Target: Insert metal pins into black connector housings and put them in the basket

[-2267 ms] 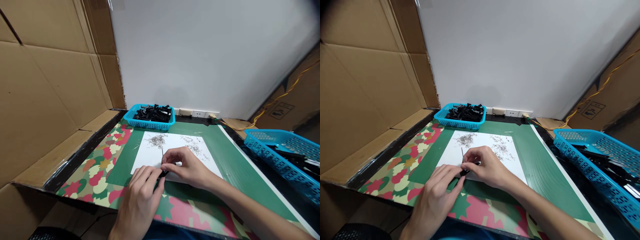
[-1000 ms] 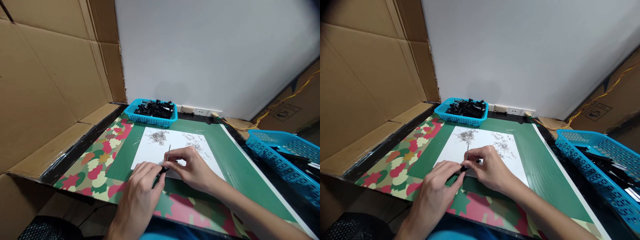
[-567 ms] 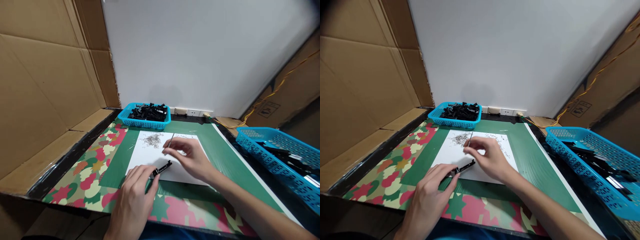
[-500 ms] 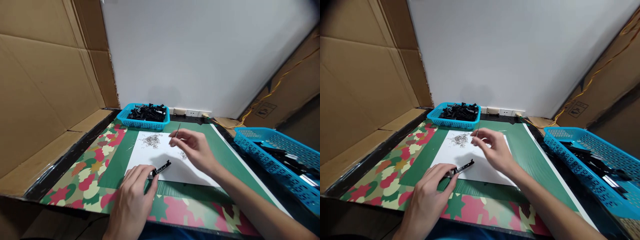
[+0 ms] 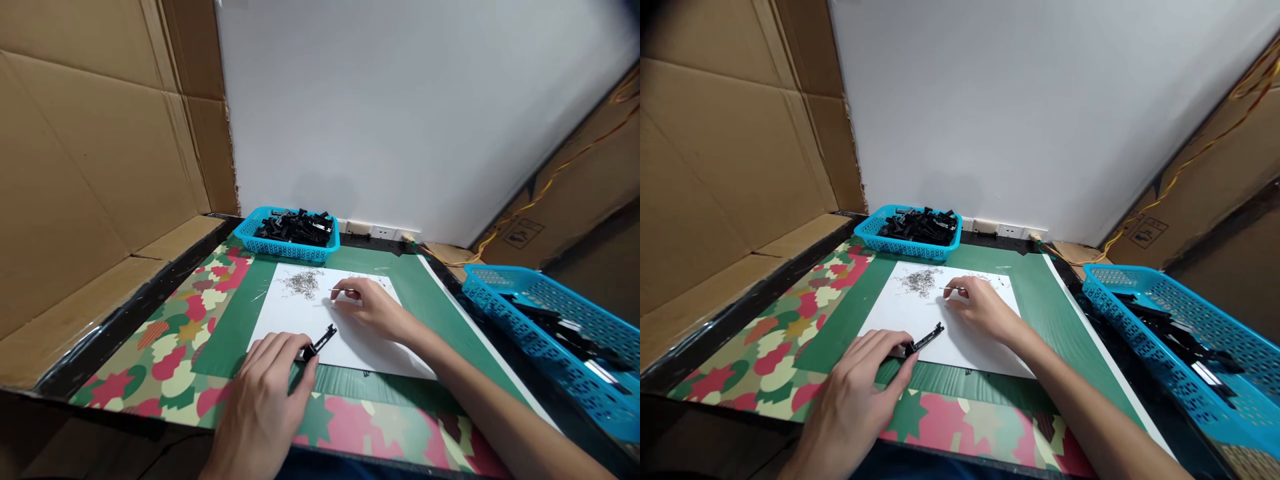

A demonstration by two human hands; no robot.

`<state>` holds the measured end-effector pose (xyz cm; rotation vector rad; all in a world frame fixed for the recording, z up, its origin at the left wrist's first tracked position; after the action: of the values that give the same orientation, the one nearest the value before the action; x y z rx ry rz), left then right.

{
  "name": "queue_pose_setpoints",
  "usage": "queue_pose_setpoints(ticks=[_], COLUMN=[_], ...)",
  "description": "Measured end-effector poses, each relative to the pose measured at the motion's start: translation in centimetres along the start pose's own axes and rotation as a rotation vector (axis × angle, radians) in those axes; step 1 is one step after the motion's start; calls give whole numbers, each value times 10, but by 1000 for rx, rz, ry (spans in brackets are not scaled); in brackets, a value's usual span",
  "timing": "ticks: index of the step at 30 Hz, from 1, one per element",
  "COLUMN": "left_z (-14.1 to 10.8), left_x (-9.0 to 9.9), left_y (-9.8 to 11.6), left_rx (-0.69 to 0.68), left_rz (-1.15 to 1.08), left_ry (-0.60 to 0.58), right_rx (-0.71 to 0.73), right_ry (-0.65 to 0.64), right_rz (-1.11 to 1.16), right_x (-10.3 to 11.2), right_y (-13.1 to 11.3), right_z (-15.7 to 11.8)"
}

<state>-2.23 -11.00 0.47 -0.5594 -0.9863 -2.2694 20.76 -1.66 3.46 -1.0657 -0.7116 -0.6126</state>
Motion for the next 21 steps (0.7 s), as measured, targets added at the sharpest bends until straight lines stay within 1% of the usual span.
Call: queue_pose_setpoints(ticks=[6, 10, 15, 21], left_z=[0, 0, 0, -2], left_x=[-1, 0, 0, -1], left_y=[-1, 0, -3, -5], left_rx=[-5, -5, 4, 18], left_rz=[7, 3, -15, -5], left_ry=[-11, 6, 36, 28], right_rx=[-6, 10, 23, 30], right_ry=[-18, -40, -82, -114], right_rz=[-18, -8, 13, 54], right_x=[-5, -7, -6, -3], right_y=[7, 7, 2, -10], right_z=[5, 5, 1, -2])
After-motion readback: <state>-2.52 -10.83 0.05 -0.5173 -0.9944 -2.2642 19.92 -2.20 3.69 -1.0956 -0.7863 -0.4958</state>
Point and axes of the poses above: each hand's wrist, its own z-axis towards the middle knuckle, its own x-axis out of the back of the hand, y = z × x, the point moved 3 cm from there along z, towards the middle knuckle, and after that the axes turned 9 degrees about y, right-handed, at the moved point
